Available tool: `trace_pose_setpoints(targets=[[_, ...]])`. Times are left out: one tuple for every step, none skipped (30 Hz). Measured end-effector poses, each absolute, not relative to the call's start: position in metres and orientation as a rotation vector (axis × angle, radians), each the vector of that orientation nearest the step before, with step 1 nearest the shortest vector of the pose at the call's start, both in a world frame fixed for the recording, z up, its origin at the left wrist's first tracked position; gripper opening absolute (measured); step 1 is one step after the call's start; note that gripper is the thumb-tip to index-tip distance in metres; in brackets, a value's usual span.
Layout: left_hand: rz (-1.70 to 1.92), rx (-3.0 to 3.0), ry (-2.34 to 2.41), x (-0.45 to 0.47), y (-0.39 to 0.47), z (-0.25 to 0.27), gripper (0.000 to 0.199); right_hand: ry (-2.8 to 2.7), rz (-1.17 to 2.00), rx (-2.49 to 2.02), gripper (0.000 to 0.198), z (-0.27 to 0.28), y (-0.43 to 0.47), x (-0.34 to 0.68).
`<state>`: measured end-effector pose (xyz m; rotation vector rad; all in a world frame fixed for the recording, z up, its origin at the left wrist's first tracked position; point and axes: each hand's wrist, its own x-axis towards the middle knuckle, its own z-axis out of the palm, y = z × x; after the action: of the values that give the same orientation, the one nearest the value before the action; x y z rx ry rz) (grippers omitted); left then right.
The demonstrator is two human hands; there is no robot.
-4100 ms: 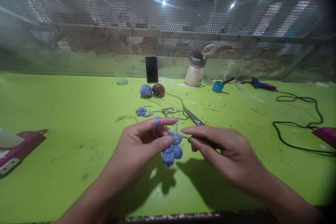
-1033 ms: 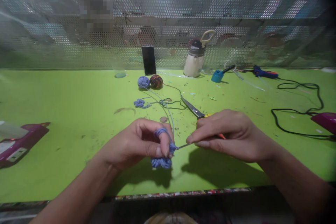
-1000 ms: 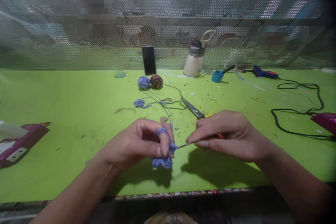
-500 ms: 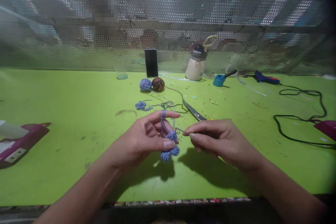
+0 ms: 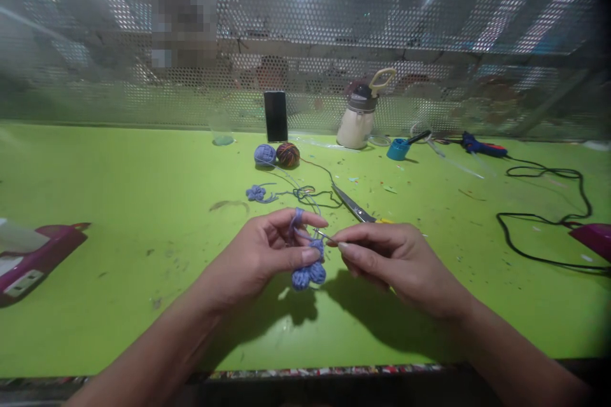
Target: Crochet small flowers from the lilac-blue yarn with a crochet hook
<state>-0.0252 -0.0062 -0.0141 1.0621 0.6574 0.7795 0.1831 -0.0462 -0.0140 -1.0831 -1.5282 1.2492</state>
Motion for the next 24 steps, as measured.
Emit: trace_pose_setpoints(targets=[[0.778,1.069,0.658,-0.0253,-0.0061,-0.0145,0.032,-1.516,1.236,-1.082,0.018,-0.0146,-0.0460,0.1827],[0.778,1.073,0.660,-0.0254,-0.0061,-0.0146,0.031,-1.499,1.238,-1.081,0.018,-0.0156,-0.0456,0.1825],[0.780,1.075,0.662,-0.0254,-0.0061,-0.0147,0.031,-1.476,1.255,-1.080,0.018,-0.0170,-0.0452,0.1826],[0.782,1.078,0.665,-0.0254,-0.0062,-0.0146,0.030,-1.453,1.287,-1.079,0.019,-0.0185,-0.0447,0.1829],[0.785,1.083,0.670,-0.0253,-0.0063,-0.0146,0.029,-1.431,1.325,-1.076,0.019,-0.0200,-0.0442,0.1833],[0.792,1.091,0.676,-0.0252,-0.0064,-0.0146,0.029,-1.415,1.361,-1.074,0.020,-0.0215,-0.0438,0.1838],[0.801,1.104,0.684,-0.0251,-0.0065,-0.0146,0.029,-1.404,1.390,-1.073,0.020,-0.0226,-0.0435,0.1843],[0.814,1.122,0.691,-0.0249,-0.0066,-0.0148,0.029,-1.401,1.408,-1.071,0.021,-0.0235,-0.0433,0.1848],[0.831,1.145,0.696,-0.0246,-0.0067,-0.0150,0.030,-1.407,1.410,-1.071,0.020,-0.0239,-0.0433,0.1853],[0.854,1.170,0.701,-0.0243,-0.0069,-0.0153,0.032,-1.423,1.401,-1.072,0.019,-0.0241,-0.0433,0.1858],[0.878,1.193,0.706,-0.0240,-0.0071,-0.0157,0.034,-1.444,1.382,-1.073,0.017,-0.0239,-0.0435,0.1862],[0.902,1.212,0.710,-0.0237,-0.0073,-0.0159,0.035,-1.465,1.358,-1.074,0.016,-0.0236,-0.0437,0.1866],[0.925,1.229,0.713,-0.0233,-0.0077,-0.0161,0.037,-1.486,1.335,-1.076,0.015,-0.0231,-0.0439,0.1869],[0.943,1.242,0.718,-0.0229,-0.0081,-0.0160,0.037,-1.504,1.313,-1.082,0.014,-0.0227,-0.0441,0.1871],[0.955,1.250,0.726,-0.0225,-0.0087,-0.0155,0.039,-1.518,1.292,-1.089,0.014,-0.0224,-0.0441,0.1872],[0.962,1.255,0.733,-0.0221,-0.0093,-0.0148,0.043,-1.529,1.274,-1.096,0.014,-0.0221,-0.0440,0.1872],[0.967,1.259,0.739,-0.0217,-0.0099,-0.0138,0.047,-1.536,1.259,-1.102,0.014,-0.0220,-0.0438,0.1871],[0.970,1.265,0.742,-0.0213,-0.0106,-0.0126,0.053,-1.544,1.251,-1.107,0.014,-0.0220,-0.0435,0.1868],[0.970,1.274,0.748,-0.0209,-0.0112,-0.0114,0.058,-1.551,1.248,-1.111,0.015,-0.0220,-0.0431,0.1865],[0.970,1.289,0.754,-0.0204,-0.0119,-0.0103,0.063,-1.555,1.254,-1.117,0.016,-0.0222,-0.0428,0.1861],[0.968,1.309,0.762,-0.0200,-0.0126,-0.0094,0.067,-1.556,1.264,-1.123,0.017,-0.0224,-0.0426,0.1857],[0.964,1.331,0.772,-0.0196,-0.0134,-0.0088,0.072,-1.554,1.276,-1.133,0.018,-0.0226,-0.0425,0.1852],[0.963,1.356,0.788,-0.0191,-0.0141,-0.0087,0.076,-1.550,1.287,-1.141,0.019,-0.0227,-0.0425,0.1848],[0.963,1.383,0.809,-0.0187,-0.0149,-0.0090,0.080,-1.548,1.293,-1.148,0.020,-0.0226,-0.0426,0.1844]])
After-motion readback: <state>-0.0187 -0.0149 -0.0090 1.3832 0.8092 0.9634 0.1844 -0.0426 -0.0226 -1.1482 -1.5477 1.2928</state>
